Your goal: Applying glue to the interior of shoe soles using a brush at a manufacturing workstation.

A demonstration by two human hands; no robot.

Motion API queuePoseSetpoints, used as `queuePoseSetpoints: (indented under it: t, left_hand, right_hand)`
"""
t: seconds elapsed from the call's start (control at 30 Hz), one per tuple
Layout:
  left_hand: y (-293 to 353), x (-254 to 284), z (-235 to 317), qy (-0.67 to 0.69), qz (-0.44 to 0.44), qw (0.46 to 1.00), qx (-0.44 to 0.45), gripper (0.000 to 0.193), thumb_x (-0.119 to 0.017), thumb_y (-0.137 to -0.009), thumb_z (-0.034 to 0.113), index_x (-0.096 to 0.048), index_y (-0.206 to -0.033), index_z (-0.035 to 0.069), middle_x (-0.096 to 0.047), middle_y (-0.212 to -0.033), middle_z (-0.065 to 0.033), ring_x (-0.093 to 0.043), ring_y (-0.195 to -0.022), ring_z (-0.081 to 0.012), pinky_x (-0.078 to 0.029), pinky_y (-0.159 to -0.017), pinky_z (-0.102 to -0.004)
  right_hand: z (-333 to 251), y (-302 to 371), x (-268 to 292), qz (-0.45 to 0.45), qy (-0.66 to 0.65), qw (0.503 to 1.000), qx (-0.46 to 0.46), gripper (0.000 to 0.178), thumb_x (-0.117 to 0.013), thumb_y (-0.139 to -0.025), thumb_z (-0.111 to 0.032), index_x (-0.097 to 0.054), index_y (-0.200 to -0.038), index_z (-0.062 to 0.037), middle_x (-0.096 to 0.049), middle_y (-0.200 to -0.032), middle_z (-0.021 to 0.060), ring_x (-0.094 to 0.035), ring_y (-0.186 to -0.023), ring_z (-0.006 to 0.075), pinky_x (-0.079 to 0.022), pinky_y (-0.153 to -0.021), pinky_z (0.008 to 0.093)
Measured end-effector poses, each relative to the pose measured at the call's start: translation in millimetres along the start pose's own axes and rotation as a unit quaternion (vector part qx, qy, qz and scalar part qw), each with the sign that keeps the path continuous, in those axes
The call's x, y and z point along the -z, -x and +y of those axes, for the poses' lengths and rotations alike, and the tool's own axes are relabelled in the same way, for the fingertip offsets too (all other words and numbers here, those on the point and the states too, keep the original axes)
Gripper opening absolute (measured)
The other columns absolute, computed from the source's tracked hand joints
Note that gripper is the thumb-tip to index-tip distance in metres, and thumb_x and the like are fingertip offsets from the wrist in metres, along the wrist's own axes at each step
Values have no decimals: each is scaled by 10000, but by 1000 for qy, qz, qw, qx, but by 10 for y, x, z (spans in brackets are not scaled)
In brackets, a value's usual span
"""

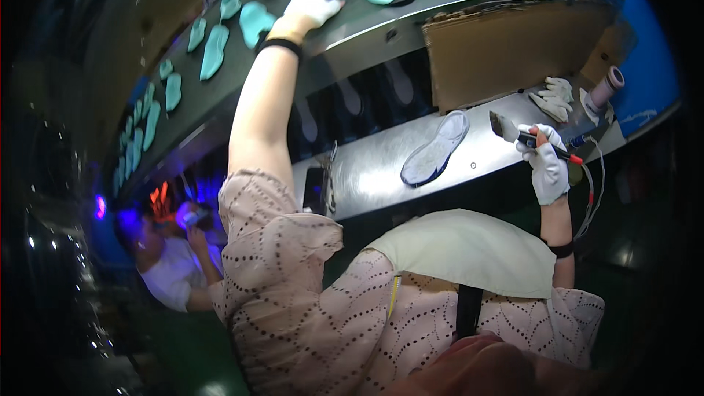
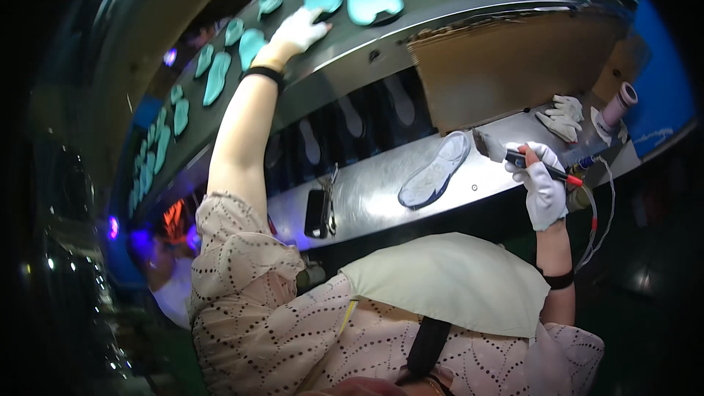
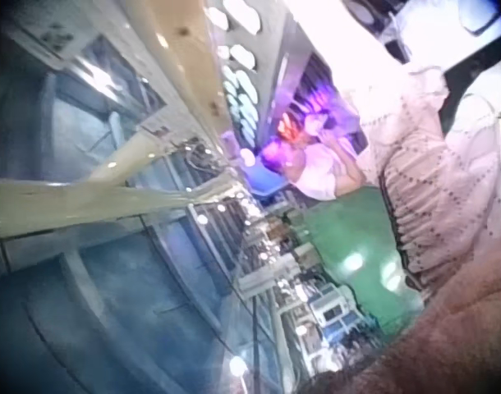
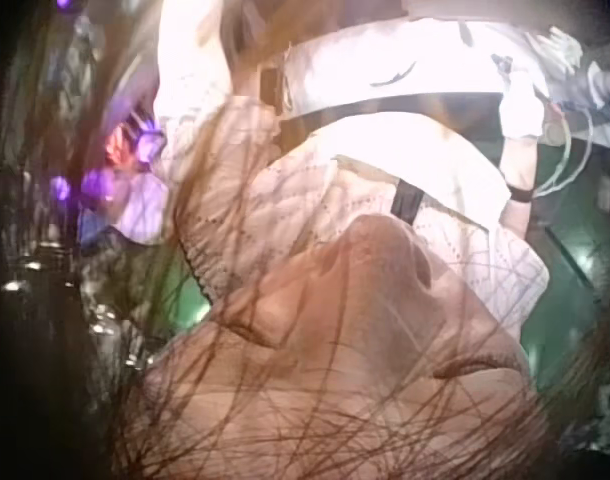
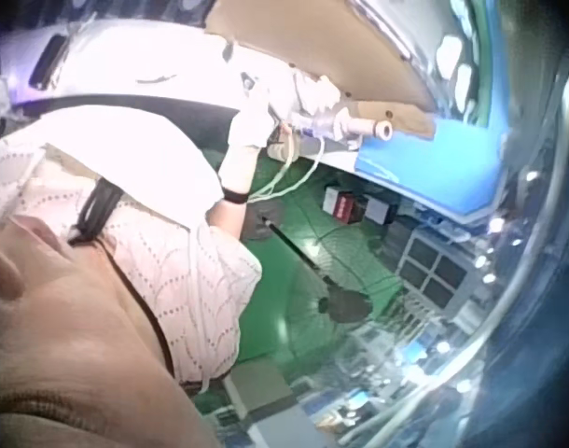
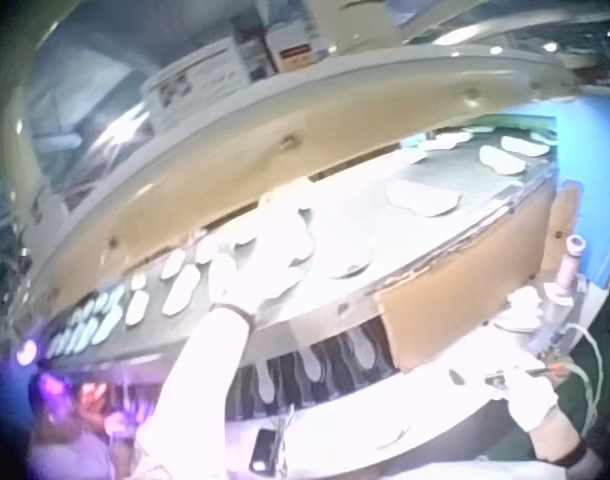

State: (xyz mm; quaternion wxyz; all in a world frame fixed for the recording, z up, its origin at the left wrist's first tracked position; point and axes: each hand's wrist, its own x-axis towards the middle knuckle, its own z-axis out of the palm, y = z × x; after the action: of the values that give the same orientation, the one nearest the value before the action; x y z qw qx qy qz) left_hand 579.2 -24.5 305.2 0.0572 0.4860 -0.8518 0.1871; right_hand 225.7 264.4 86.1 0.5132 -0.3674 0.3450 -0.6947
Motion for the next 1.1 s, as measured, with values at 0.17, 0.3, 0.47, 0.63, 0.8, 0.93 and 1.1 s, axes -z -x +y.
queuePoseSetpoints:
  t: [0.17, 0.3, 0.47, 0.63, 0.8, 0.93, 1.1]
  left_hand:
    - [530, 683, 443, -153, -41, 986, -43, 165, -552, -813, 147, -631, -927, 57, -643, -889, -125, -598, -894, -228, -357, -929, -409]
    - [1460, 1299, 435, 288, 52, 955, -48, 149, -589, -800, 117, -637, -921, 44, -591, -788, -41, -551, -656, -154, -449, -568, -266]
    - [2623, 892, -25, 662, 314, 673, 101, 207, -510, -879, 160, -564, -1036, 36, -606, -1008, -136, -576, -970, -240, -330, -991, -400]
    - [3794, 170, 98, 851, 402, 338, -4, 153, -452, -897, 215, -446, -815, 86, -396, -715, -16, -418, -704, -134, -375, -691, -301]
    - [4382, -1000, 425, 940, 316, 107, 68, 267, -392, -862, 237, -327, -630, 121, -284, -648, 3, -268, -578, -129, -278, -577, -266]
    - [4507, -1727, 877, 961, 246, -58, 111, 324, -339, -859, 276, -341, -572, 127, -299, -659, -10, -305, -617, -138, -298, -614, -276]
    - [4453, -1834, 1193, 912, 295, -62, 280, 346, -378, -836, 355, -403, -583, 122, -385, -811, -73, -339, -772, -198, -296, -849, -330]
  right_hand:
    - [-144, -7, -283, -77, 27, 997, -2, 173, -477, -916, -180, -561, -989, -47, -611, -955, 81, -571, -760, 114, -414, -645, 207]
    - [-35, 50, -378, -62, 7, 996, -66, 181, -491, -911, -209, -560, -984, -58, -601, -963, 80, -552, -731, 127, -407, -642, 214]
    - [139, 44, -447, -47, 12, 993, -106, 244, -510, -900, -276, -534, -1018, -64, -576, -1001, 79, -535, -749, 140, -414, -632, 217]
    - [255, 67, -715, -17, 48, 989, -142, 262, -502, -904, -283, -526, -1026, -53, -565, -1006, 84, -536, -743, 140, -426, -617, 206]
    - [425, -7, -988, -86, 66, 976, -191, 241, -504, -903, -277, -519, -1026, -70, -556, -1019, 91, -530, -780, 164, -427, -646, 226]
    - [627, 2, -1123, -97, 125, 966, -206, 232, -524, -889, -280, -525, -1015, -85, -566, -1044, 102, -560, -782, 179, -440, -667, 251]
    - [641, 31, -1104, -118, 162, 951, -235, 192, -541, -876, -233, -543, -986, -75, -577, -1039, 123, -568, -790, 198, -446, -681, 269]
